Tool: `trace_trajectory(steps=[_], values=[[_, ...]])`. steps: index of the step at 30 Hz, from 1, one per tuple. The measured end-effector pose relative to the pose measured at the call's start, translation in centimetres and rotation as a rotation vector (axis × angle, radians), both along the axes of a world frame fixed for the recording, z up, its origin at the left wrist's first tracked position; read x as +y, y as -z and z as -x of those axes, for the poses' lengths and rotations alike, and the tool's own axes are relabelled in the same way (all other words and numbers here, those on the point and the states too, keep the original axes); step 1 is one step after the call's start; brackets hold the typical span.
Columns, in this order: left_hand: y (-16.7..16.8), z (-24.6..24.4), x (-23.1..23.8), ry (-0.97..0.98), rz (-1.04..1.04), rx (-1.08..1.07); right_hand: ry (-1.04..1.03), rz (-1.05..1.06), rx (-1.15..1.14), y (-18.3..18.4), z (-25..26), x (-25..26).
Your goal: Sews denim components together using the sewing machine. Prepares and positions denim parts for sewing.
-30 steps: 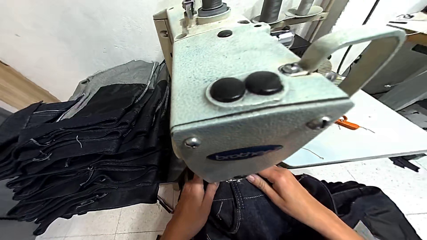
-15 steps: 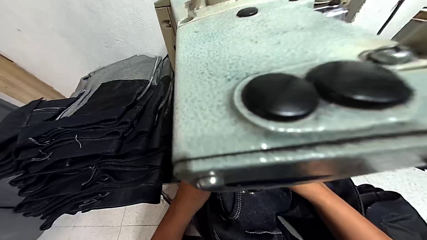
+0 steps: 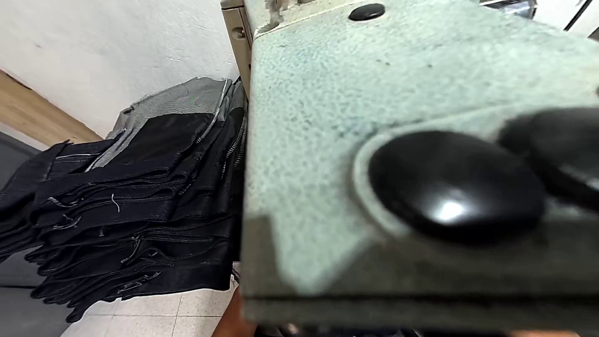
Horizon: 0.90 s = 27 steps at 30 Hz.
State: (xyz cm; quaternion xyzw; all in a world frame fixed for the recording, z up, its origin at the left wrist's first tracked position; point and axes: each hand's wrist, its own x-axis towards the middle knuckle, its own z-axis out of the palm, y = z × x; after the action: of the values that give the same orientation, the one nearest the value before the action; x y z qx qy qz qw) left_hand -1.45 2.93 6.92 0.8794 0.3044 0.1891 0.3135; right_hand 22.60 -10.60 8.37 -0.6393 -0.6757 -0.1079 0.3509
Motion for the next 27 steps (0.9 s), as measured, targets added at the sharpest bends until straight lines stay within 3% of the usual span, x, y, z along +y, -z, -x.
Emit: trace_trajectory(steps=[4,9,11,17,21,27], values=[[-1.1,-1.6,0.0,-0.099,-0.010,0.149,0.058,-0.071,-0.097,1.2,-3.4,-1.8],[-0.2,-1.1,-0.3,-0.077,-0.155,0.039,0.245,-0.025,-0.017,0.9,-5.8,-6.5],[-0.9,-1.6,-0.6,-0.091,-0.122,0.085,0.265,0.040,0.089,1.2,-6.3,-8.2],[-2.1,-2.1,-1.3,-0.135,-0.008,0.175,0.087,0.233,0.751,6.1,-6.6,-13.1],[-1.4,-2.1,-1.6,-0.140,-0.075,0.109,0.261,0.378,0.766,7.8,-4.1,-14.5],[-0.8,-3.0,-1.8,-0.265,0.105,0.010,0.419,0.142,0.751,11.3,-5.5,-12.6]])
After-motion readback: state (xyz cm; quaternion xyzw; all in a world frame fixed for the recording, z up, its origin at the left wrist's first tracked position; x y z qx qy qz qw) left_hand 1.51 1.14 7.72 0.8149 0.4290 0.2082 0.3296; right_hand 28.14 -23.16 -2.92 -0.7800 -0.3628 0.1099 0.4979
